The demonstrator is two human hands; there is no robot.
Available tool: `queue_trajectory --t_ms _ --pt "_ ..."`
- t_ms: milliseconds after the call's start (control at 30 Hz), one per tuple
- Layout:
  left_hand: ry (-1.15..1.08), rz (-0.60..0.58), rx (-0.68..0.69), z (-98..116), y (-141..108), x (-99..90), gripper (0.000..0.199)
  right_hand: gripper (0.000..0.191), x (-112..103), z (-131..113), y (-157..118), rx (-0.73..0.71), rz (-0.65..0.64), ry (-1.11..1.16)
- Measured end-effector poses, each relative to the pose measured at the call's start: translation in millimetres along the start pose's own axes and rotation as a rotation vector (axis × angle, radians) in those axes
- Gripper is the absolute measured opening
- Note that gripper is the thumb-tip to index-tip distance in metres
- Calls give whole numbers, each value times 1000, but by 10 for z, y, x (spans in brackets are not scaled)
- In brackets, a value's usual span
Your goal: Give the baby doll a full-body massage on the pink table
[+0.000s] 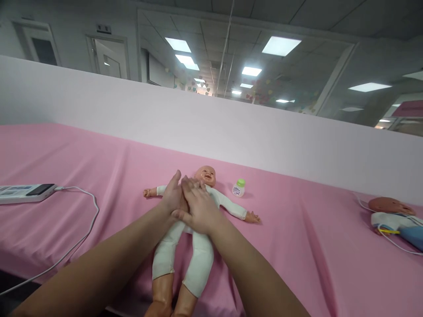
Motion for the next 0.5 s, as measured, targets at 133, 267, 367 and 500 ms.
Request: queue_trajectory --t_ms 133,267,367,500 --pt "520 -174 127 104 -83 -46 44 92 -37 335 -317 43 -35 28" --pt "810 -177 259 345 -174 -365 45 69 -45 169 -727 -64 -115 146" --pt "937 -84 234 383 -137 -635 54 64 8 -9 -784 -128 -177 184" --pt "1100 -114 222 320 -85 -717 63 78 169 204 -560 -81 -214 102"
Point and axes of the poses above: each hand's wrist, its own y-axis towards the middle knuckle, its own x-axis out of the palm, z = x × y, the point moved 8 cm from there along y, towards the middle knuckle, and after that the axes turned 14 degrees about -y, right-handed, at the moved point
